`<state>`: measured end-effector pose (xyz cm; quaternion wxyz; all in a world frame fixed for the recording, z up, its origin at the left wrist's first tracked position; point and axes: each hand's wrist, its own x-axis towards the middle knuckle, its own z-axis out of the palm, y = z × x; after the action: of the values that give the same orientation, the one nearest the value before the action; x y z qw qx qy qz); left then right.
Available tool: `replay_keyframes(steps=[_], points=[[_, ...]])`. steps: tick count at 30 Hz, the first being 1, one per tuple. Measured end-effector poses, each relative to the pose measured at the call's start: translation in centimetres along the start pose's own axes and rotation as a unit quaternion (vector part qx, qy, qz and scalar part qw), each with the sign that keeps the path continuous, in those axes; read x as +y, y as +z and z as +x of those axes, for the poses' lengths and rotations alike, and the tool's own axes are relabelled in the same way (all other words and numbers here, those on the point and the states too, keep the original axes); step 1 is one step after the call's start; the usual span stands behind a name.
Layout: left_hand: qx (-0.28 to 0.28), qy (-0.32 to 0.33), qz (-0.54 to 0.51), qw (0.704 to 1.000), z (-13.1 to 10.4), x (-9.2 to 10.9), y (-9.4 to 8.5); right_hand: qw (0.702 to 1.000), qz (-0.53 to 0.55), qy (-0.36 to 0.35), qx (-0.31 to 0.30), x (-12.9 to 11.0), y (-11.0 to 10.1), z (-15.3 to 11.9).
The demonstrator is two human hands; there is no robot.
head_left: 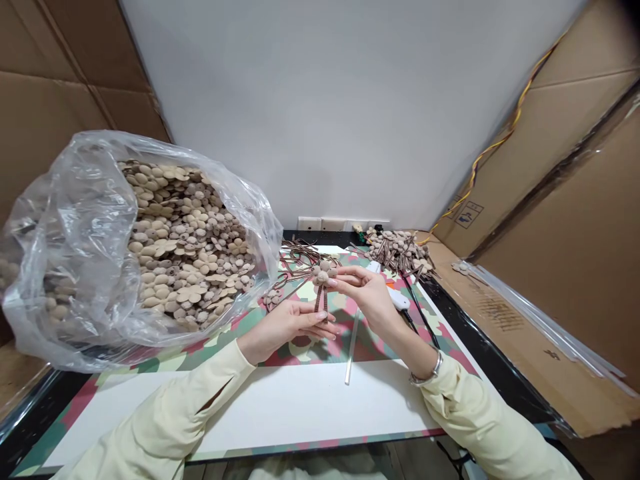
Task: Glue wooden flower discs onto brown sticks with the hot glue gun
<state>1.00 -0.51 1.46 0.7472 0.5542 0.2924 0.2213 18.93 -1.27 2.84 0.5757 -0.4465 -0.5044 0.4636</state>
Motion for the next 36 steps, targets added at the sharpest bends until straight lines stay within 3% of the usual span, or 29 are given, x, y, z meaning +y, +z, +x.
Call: replay_keyframes(steps=[10,12,15,19,22,26,29,32,34,35,36], points=[[0.014,-0.015,0.053,0.998,-0.1,-0.3,0.1,0.999,-0.024,-0.012,0.024,-0.6,-0.6,0.4],[0.011,-0.017,0.061,0.998,-0.2,-0.3,0.0,0.999,-0.041,-0.020,0.024,-1.4,-1.9,0.8],[0.027,-0.013,0.059,0.998,-0.3,-0.1,-0.3,0.989,-0.145,-0.010,0.032,-3.3,-5.6,1.9],[0.065,0.019,0.035,0.997,-0.3,0.8,-0.7,0.938,-0.320,-0.034,0.129,-4.8,-11.2,4.9],[0.085,0.034,0.018,0.996,-0.4,1.3,-1.0,0.907,-0.376,-0.029,0.187,-4.5,-14.3,8.0],[0.109,0.037,0.027,0.993,-0.7,1.5,-1.4,0.850,-0.454,-0.018,0.266,-4.0,-16.2,10.7],[0.144,0.061,0.096,0.983,-0.8,2.0,-2.2,0.811,-0.499,-0.042,0.302,-4.5,-16.2,10.2],[0.228,0.128,0.211,0.942,-1.0,2.8,-3.9,0.813,-0.523,-0.067,0.245,-5.0,-15.0,7.8],[0.297,0.170,0.317,0.884,-1.0,3.2,-5.2,0.829,-0.539,-0.058,0.137,-4.8,-13.9,5.8],[0.323,0.183,0.364,0.854,-1.0,3.3,-5.7,0.827,-0.556,-0.042,0.067,-4.4,-13.4,4.8],[0.330,0.193,0.410,0.828,-0.9,3.3,-6.1,0.806,-0.592,-0.015,-0.020,-4.0,-12.8,3.9]])
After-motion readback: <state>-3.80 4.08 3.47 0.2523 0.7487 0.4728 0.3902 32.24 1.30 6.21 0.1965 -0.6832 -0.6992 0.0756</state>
